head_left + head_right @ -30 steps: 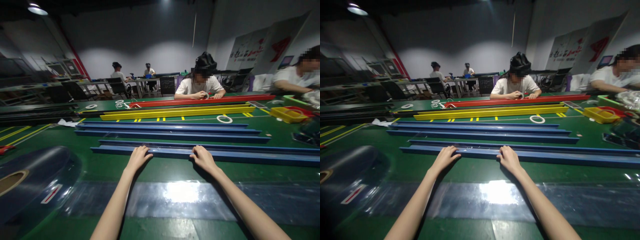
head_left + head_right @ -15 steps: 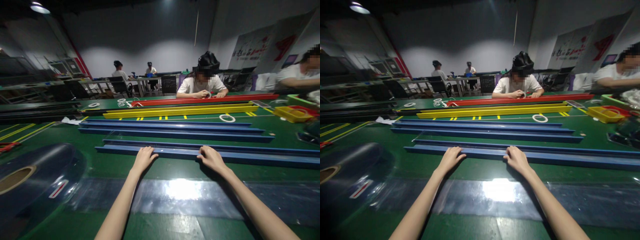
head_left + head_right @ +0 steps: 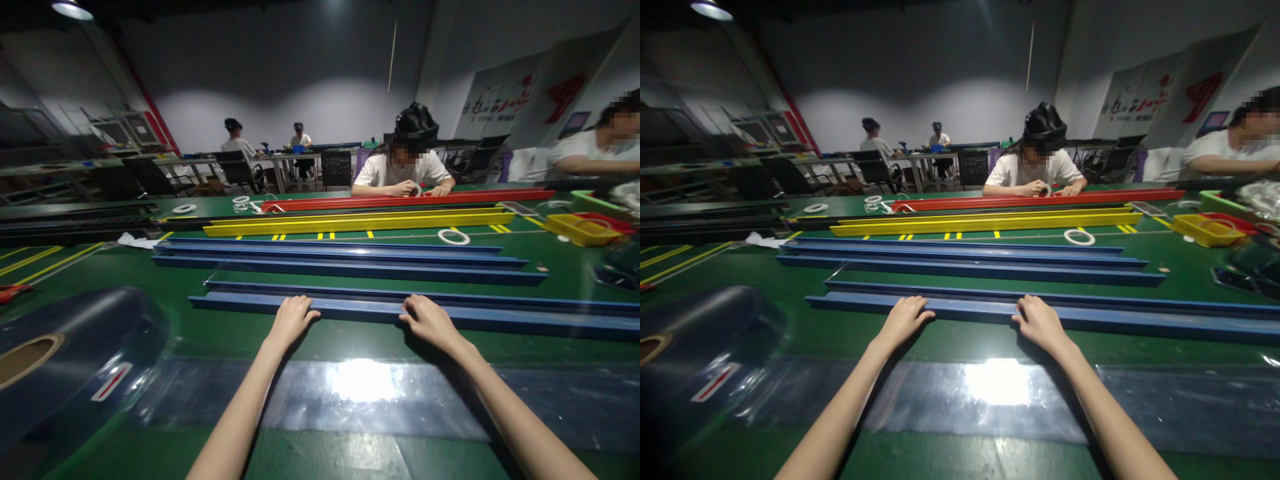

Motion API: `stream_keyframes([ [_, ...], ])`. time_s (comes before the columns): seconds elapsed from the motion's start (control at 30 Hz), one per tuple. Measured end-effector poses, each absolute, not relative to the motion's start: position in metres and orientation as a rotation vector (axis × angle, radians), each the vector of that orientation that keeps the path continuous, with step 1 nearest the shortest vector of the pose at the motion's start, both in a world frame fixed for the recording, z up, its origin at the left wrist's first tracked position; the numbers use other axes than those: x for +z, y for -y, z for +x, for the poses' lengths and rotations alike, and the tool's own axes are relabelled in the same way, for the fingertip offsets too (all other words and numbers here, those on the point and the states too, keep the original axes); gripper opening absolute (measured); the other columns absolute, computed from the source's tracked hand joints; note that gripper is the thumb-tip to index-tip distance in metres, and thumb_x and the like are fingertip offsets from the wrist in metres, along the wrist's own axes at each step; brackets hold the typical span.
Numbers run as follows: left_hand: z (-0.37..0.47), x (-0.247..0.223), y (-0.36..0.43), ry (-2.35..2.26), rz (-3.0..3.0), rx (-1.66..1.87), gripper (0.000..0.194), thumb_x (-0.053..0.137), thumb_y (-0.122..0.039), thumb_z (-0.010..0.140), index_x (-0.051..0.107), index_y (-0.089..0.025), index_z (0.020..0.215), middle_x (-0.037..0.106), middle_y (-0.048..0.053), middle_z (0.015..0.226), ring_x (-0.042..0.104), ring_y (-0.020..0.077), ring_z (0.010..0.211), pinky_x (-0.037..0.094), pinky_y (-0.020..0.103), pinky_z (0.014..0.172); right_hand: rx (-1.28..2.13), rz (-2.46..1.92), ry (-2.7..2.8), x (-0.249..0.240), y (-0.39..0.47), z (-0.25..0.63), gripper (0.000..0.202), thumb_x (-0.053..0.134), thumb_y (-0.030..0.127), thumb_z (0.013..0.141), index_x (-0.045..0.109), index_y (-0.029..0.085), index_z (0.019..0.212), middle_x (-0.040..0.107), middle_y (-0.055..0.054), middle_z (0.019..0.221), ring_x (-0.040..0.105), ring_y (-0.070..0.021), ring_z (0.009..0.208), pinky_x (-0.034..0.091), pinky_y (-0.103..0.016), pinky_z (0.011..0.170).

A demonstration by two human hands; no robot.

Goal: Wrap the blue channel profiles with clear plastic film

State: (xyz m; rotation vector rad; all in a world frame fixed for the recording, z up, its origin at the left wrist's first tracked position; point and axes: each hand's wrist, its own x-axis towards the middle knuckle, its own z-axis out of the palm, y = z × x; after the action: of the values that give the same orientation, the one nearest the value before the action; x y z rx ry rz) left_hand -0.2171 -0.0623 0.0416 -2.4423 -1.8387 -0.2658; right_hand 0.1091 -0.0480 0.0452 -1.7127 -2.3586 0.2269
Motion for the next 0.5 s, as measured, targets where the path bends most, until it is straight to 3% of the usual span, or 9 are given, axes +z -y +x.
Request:
stream_keyframes([
  [0.2,-0.217,0.038,0.064,1.793,-2.426,-0.273,0.026,0.046,-0.041,0.088,0.058,-0.017,0.088,0.063,0.005,0.089,0.057,0.0209,0.089,0.036,0.031,0.075,0.274,-1.657,2.467,0.049,0.044,0.109,0.015,0.05,0.026,0.082,0.058,0.015,0.089,0.062,-0.009,0.092,0.054,-0.021,0.091,0.036,-0.026,0.073],
  [0.5,-0.22,0.032,0.066,1.747,-2.435,-0.392,0.027,0.047,-0.041,0.088,0.058,-0.018,0.098,0.064,0.005,0.097,0.056,0.02,0.094,0.036,0.031,0.079,0.198,-1.554,2.575,0.051,0.045,0.084,0.024,0.049,0.035,0.085,0.058,0.014,0.093,0.061,-0.012,0.095,0.054,-0.0228,0.091,0.038,-0.03,0.077],
])
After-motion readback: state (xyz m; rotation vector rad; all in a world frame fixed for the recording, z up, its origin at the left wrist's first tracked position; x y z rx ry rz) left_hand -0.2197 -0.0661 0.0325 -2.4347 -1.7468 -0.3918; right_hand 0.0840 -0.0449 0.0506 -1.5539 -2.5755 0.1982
